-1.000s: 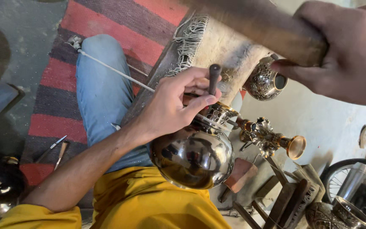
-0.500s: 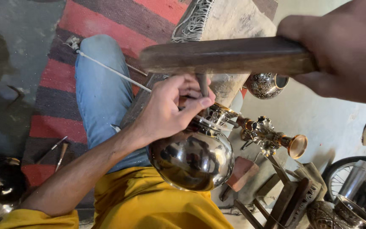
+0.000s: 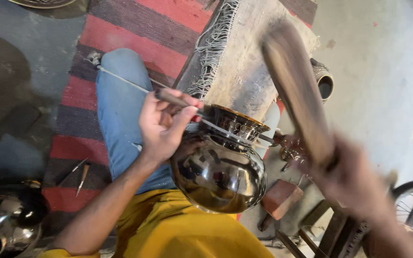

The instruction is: The person sits on a rug and repeatedly hammers a polished metal vessel with a wooden mallet while holding a small punch against the vessel's rim. The person rotates the vessel and adjusts the punch position to continue shaping the rim.

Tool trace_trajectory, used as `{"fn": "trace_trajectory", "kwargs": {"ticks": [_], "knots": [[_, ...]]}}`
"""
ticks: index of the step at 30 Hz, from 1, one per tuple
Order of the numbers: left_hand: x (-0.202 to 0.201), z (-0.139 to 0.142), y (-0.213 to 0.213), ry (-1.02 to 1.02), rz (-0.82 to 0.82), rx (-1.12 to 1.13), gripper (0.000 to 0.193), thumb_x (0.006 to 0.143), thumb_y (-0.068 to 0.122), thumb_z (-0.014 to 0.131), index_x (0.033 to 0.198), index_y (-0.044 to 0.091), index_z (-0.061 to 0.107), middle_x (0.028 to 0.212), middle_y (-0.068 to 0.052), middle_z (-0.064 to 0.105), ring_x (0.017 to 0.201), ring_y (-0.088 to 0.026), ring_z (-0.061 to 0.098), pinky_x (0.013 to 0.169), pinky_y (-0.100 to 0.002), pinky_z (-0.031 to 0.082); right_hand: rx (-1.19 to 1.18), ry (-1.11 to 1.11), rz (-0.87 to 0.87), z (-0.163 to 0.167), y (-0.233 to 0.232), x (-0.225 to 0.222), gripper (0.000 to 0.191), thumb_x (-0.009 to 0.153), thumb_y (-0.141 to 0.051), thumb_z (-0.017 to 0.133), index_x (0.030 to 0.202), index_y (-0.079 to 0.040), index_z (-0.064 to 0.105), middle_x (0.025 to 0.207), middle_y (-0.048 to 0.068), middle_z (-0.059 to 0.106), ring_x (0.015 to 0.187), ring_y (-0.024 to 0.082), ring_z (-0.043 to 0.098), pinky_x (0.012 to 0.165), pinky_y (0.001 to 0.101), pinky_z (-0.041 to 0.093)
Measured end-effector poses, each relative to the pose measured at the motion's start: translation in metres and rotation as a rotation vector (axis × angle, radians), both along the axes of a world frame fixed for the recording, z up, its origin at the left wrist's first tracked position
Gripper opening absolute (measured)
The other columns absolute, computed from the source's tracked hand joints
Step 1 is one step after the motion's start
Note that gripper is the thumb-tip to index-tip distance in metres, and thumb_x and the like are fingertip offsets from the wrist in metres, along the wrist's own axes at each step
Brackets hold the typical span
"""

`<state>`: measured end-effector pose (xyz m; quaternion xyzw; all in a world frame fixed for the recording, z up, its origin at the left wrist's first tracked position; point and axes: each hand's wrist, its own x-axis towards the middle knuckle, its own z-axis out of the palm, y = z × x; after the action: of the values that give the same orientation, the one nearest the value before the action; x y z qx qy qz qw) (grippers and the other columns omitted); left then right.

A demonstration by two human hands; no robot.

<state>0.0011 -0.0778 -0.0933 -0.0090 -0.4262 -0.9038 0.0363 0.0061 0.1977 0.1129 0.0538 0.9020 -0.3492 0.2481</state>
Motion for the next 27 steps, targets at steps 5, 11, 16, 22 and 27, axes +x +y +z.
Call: {"fn": "trace_trajectory", "kwargs": {"ticks": [5, 11, 16, 22, 27], "knots": [[0.011, -0.01, 0.013, -0.237, 0.067, 0.077, 0.042, 0.102, -0.006, 0.062, 0.136, 0.006, 0.041, 0.116, -0.016, 0.067, 0.106, -0.026, 0.072, 0.083, -0.036, 0.064, -0.564, -0.029, -0.28, -0.055, 0.027, 0.126, 0.091, 0.08, -0.044, 0.091, 0.141, 0.007, 0.048, 0.14, 0.001, 0.061, 0.123, 0.015, 0.063, 0.099, 0.0372, 0.057], [0.031, 0.05, 0.019, -0.116, 0.033, 0.054, 0.043, 0.106, -0.007, 0.062, 0.14, 0.008, 0.041, 0.12, -0.014, 0.066, 0.112, -0.028, 0.071, 0.09, -0.041, 0.066, -0.599, 0.062, -0.478, -0.144, 0.03, 0.142, 0.107, 0.051, -0.075, 0.091, 0.118, 0.003, 0.059, 0.096, -0.001, 0.055, 0.095, 0.012, 0.058, 0.094, 0.0268, 0.05], [0.046, 0.078, 0.031, 0.083, -0.055, -0.007, 0.032, 0.11, -0.01, 0.063, 0.131, 0.006, 0.046, 0.115, -0.016, 0.067, 0.109, -0.027, 0.072, 0.087, -0.038, 0.065, -0.854, -0.028, -0.473, -0.173, 0.044, 0.123, 0.102, 0.042, -0.062, 0.098, 0.112, 0.0, 0.056, 0.105, -0.001, 0.061, 0.097, 0.012, 0.058, 0.087, 0.0297, 0.049], [0.042, 0.087, 0.035, 0.141, -0.031, -0.16, 0.035, 0.109, -0.009, 0.064, 0.135, 0.004, 0.044, 0.117, -0.015, 0.067, 0.109, -0.023, 0.072, 0.088, -0.033, 0.065, -0.59, 0.191, -0.191, -0.157, 0.073, 0.122, 0.114, 0.055, -0.049, 0.099, 0.149, -0.002, 0.054, 0.1, -0.002, 0.054, 0.088, 0.01, 0.05, 0.078, 0.0259, 0.041], [0.035, 0.109, -0.005, 0.324, -0.236, -0.939, 0.032, 0.102, -0.002, 0.067, 0.131, 0.001, 0.056, 0.118, -0.018, 0.074, 0.109, -0.026, 0.076, 0.09, -0.037, 0.063, -0.496, 0.055, -0.125, -0.147, 0.079, 0.127, 0.092, 0.062, -0.043, 0.093, 0.138, -0.005, 0.059, 0.105, 0.001, 0.067, 0.092, 0.012, 0.062, 0.082, 0.028, 0.053]]}}
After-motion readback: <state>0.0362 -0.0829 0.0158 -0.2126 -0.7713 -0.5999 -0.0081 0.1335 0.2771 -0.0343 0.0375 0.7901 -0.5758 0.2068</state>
